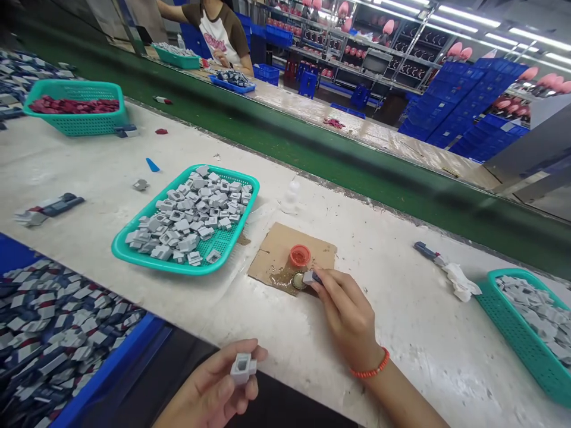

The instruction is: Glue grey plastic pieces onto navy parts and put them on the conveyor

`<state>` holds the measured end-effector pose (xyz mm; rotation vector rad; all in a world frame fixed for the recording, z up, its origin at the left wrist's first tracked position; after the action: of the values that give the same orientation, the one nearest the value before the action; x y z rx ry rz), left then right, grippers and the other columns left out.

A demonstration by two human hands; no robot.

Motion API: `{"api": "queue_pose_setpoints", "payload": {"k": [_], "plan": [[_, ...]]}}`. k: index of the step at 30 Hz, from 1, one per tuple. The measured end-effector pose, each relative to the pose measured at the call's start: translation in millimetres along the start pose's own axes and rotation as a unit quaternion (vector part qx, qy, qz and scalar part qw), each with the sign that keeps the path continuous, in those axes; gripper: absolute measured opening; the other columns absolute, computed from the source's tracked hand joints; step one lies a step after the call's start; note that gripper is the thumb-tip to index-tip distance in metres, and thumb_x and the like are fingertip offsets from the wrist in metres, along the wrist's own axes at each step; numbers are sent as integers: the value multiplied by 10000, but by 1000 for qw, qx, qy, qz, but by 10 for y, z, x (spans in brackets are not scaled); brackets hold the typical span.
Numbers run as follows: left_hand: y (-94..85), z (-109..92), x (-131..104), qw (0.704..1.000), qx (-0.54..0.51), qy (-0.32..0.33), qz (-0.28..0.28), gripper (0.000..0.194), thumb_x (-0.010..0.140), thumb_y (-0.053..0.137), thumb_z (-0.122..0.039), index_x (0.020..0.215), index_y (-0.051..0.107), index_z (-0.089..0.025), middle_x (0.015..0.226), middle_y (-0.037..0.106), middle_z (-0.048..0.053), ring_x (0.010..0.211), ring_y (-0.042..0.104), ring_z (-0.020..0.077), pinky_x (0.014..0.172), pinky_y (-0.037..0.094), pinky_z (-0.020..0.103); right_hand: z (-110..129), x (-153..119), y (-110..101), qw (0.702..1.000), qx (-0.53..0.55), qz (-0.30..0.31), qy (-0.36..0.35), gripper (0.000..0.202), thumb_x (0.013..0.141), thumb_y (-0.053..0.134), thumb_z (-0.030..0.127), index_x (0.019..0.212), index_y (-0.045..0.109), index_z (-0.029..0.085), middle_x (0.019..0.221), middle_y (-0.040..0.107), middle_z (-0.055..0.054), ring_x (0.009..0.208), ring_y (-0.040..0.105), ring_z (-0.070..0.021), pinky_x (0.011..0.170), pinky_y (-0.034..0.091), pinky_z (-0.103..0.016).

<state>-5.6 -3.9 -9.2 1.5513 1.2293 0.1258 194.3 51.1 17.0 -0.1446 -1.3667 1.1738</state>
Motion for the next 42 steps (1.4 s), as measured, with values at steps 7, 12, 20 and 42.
{"api": "queue_pose_setpoints", "payload": {"k": [7,12,20,42], "plan": [[-6,14,-17,999,-8,34,20,260,625,804,-335,869,761,-257,908,780,0,728,643,86,729,466,161,21,-52,-48,1000,-14,8,-6,508,835,575,15,1281,514,252,1013,615,-50,871,607,-172,764,515,-307],[12,10,9,998,-20,66,10,327,572,840,-290,885,746,-287,820,767,-40,622,635,61,572,459,144,31,-78,-95,999,-24,-25,4,532,820,595,12,1274,521,278,1012,623,-38,856,609,-176,745,511,-318],[-47,39,62,999,-13,32,18,287,549,854,-173,717,625,-216,821,775,-8,711,723,122,596,527,149,162,-122,-245,991,12,-62,118,425,838,620,106,1199,584,328,1019,638,-2,869,600,-168,730,491,-311],[13,34,147,983,40,144,-102,231,433,892,-173,542,691,-199,782,734,-32,697,725,170,584,551,188,627,-477,75,904,114,-251,326,206,792,691,217,995,702,254,885,670,-5,793,605,-148,632,479,-244]]}}
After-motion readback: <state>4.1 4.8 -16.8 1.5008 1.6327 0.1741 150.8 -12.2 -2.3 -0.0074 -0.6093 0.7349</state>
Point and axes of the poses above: each hand's wrist, its own x-axis towards the middle knuckle, its own y-axis out of the palm, z = x × y, the point moved 2 cm from there along x, towards the middle knuckle
